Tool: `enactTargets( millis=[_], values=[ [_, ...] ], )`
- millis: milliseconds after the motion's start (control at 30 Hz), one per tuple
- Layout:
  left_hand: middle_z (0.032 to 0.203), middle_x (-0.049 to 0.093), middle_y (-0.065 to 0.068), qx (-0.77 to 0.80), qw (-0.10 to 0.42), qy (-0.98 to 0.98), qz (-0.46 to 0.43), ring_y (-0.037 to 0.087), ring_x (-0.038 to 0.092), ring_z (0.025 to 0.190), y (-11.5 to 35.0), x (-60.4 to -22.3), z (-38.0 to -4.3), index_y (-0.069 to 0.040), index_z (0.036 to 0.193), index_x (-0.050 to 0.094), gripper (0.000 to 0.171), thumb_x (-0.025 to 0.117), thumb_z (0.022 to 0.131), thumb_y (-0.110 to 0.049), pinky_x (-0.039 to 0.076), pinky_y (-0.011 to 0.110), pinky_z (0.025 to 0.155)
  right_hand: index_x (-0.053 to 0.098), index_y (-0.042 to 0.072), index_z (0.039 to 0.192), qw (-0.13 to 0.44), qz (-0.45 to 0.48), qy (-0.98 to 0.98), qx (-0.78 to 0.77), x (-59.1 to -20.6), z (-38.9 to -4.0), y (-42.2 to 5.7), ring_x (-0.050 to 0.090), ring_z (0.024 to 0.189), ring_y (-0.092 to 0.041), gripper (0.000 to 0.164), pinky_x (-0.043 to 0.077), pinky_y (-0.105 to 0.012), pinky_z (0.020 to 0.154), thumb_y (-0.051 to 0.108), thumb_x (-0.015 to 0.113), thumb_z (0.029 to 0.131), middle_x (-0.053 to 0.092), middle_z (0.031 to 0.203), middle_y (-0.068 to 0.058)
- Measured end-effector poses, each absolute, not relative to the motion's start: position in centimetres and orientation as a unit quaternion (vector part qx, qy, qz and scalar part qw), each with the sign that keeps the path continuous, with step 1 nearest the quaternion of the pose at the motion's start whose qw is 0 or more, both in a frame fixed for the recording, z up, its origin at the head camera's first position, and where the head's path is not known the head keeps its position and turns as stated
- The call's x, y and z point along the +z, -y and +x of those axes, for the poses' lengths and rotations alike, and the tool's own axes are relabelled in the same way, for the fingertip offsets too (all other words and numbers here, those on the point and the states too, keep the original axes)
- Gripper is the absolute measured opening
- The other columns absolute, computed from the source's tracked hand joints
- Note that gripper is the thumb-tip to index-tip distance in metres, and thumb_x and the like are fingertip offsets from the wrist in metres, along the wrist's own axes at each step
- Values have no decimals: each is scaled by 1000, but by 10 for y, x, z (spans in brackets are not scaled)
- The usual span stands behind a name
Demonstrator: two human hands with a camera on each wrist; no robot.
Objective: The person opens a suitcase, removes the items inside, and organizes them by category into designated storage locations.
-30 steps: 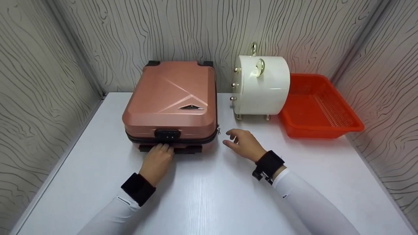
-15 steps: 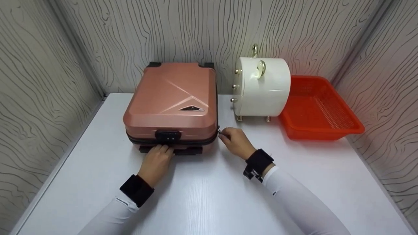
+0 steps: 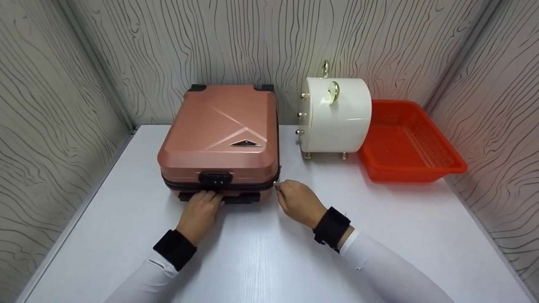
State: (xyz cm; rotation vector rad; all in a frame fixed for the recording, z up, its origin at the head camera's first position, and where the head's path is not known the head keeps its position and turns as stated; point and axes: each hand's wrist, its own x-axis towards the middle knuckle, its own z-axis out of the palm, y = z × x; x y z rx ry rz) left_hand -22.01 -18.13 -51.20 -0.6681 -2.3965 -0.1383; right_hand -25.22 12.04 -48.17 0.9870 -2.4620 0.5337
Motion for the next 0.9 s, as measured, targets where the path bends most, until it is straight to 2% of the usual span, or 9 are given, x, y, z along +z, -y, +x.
enactTargets(
  millis=[167, 300, 433, 900],
  values=[
    [92, 73, 10, -72, 315, 912, -252, 28, 68, 85, 185, -515, -219, -1, 105, 77, 12, 80, 97, -10, 59, 44, 81, 65, 4, 88, 235, 398, 876, 142, -483, -239, -102, 63, 62, -17, 14, 54, -33, 56, 3, 67, 102, 64, 71, -5],
    [96, 76, 9, -95, 282, 925, -236, 27, 70, 89, 185, -511, -218, -2, 108, 78, 14, 80, 98, -11, 60, 44, 85, 63, 6, 86, 249, 413, 868, 114, -484, -235, -88, 60, 59, -15, 19, 52, -32, 55, 6, 67, 104, 61, 69, -2],
    [97, 77, 8, -116, 255, 933, -224, 27, 72, 92, 184, -505, -218, -3, 108, 79, 13, 81, 97, -9, 60, 44, 87, 66, 6, 89, 249, 422, 867, 96, -482, -235, -74, 63, 62, -15, 18, 54, -31, 57, 8, 65, 107, 65, 72, -2],
    [94, 77, 8, -166, 239, 932, -217, 31, 73, 92, 184, -501, -218, -4, 102, 80, 9, 83, 93, -5, 60, 46, 86, 67, 8, 92, 263, 423, 865, 57, -486, -241, -37, 71, 67, -14, 17, 58, -28, 61, 11, 66, 108, 71, 77, -1]
  ],
)
